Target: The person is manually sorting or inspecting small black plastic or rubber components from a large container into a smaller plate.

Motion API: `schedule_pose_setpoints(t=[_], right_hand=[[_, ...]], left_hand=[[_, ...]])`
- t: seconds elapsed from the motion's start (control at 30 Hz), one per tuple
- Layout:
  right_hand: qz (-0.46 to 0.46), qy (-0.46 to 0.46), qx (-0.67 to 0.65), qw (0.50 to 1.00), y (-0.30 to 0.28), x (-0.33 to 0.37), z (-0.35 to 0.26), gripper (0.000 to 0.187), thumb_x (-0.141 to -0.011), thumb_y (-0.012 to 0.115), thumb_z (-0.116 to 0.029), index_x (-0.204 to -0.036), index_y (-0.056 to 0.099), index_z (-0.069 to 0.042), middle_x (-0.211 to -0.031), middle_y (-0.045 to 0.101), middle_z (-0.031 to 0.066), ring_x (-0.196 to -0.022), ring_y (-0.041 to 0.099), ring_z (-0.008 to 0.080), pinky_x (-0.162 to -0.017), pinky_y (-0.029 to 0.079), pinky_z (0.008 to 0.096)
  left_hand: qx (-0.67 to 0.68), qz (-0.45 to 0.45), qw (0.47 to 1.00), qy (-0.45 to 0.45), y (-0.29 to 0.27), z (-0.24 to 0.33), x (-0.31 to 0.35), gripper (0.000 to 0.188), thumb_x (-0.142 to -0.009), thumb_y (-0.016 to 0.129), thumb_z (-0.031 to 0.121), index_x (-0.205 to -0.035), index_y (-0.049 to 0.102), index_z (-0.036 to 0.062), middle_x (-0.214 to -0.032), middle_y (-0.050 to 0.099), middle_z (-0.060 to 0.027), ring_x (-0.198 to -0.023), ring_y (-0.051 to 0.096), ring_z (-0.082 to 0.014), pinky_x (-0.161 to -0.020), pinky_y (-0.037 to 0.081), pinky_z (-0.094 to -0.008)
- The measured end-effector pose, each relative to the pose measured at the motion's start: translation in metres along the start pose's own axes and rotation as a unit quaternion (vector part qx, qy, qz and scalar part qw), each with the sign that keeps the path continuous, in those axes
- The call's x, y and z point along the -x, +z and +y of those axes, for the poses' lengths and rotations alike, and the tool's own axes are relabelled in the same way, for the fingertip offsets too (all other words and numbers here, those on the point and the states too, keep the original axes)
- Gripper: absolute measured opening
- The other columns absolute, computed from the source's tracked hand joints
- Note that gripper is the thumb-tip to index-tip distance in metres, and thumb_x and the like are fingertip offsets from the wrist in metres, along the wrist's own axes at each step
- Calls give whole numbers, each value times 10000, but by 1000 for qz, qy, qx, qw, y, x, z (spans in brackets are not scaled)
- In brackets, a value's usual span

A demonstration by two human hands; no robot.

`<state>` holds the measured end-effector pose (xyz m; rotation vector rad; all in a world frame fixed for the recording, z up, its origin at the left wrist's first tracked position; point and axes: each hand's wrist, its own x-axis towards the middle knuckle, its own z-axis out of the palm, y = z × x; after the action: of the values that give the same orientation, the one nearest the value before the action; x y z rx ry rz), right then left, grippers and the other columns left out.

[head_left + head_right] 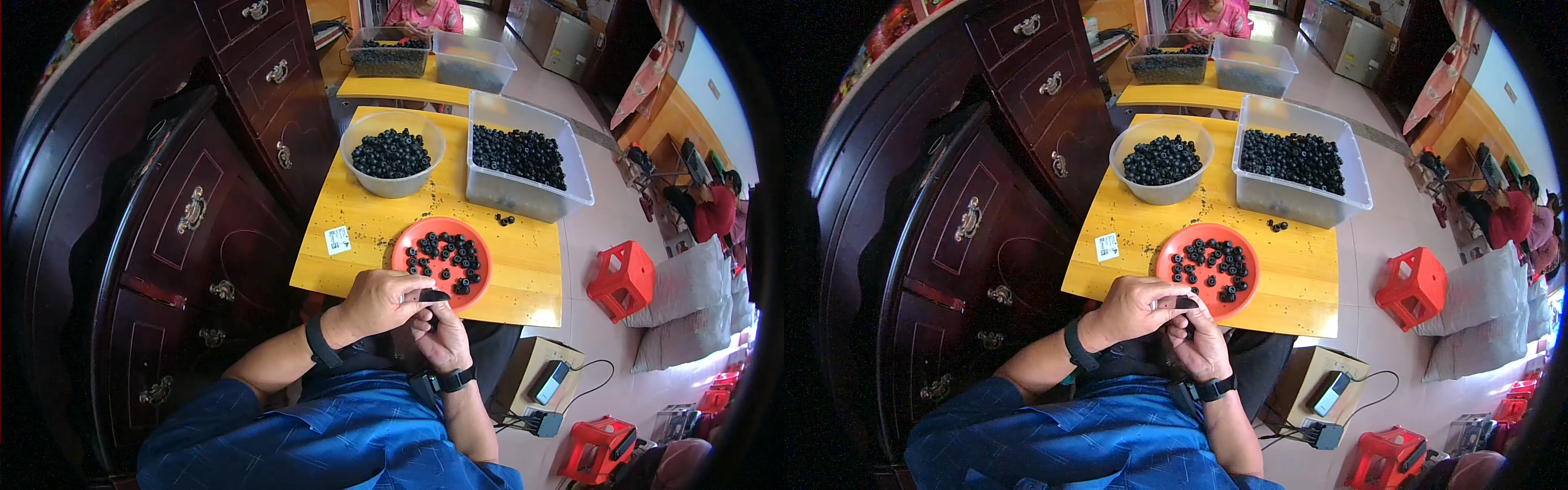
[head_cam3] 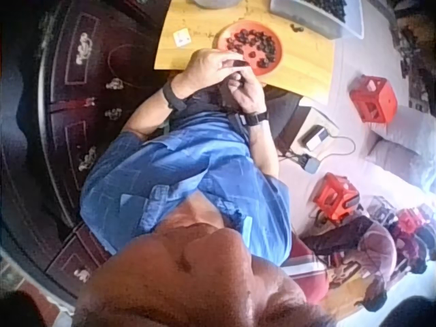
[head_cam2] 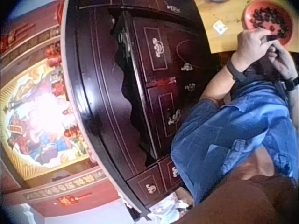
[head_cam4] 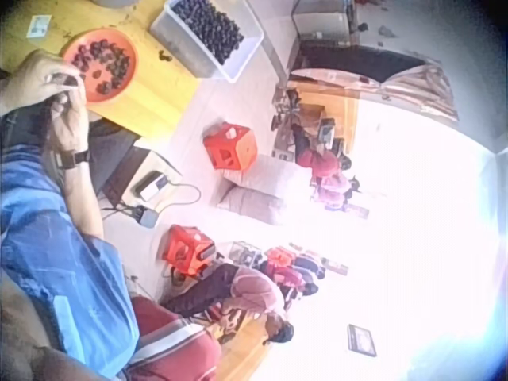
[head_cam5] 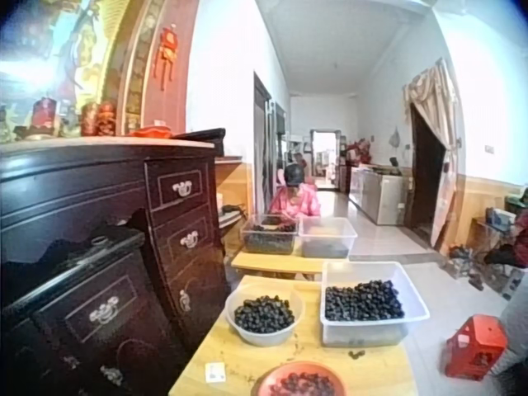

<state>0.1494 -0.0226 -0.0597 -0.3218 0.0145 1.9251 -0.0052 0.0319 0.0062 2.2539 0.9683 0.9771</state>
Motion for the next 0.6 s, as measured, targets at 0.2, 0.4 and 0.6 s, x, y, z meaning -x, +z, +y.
schedule_pose_setpoints(t=[0.2, 0.4, 0.6], right_hand=[[-13, -30, 21, 999, 9, 2, 1, 189, -998, 591, -183, -1138, 582, -57, -934, 589, 3, -714, 488, 55, -608, 421, 181], [-23, -58, 32, 998, 10, 1, 1, 205, -965, 646, -204, -1111, 605, -66, -943, 611, 7, -710, 514, 67, -591, 419, 204], [10, -99, 130, 987, 18, 3, 1, 198, -1013, 574, -226, -1126, 596, -64, -906, 591, -8, -670, 463, 53, -565, 394, 185]], left_hand=[[10, 54, 997, 49, 5, 1, 3, 306, -740, 777, 28, -1034, 730, 99, -755, 680, -75, -612, 658, -217, -575, 522, -322], [87, 13, 995, -52, -7, 0, 1, 277, -782, 815, 129, -1012, 686, 43, -740, 666, -89, -600, 645, -190, -572, 503, -303], [33, -91, 993, -68, -21, -8, -5, 318, -844, 759, 313, -939, 621, 42, -734, 649, -127, -637, 656, -271, -600, 502, -357]])
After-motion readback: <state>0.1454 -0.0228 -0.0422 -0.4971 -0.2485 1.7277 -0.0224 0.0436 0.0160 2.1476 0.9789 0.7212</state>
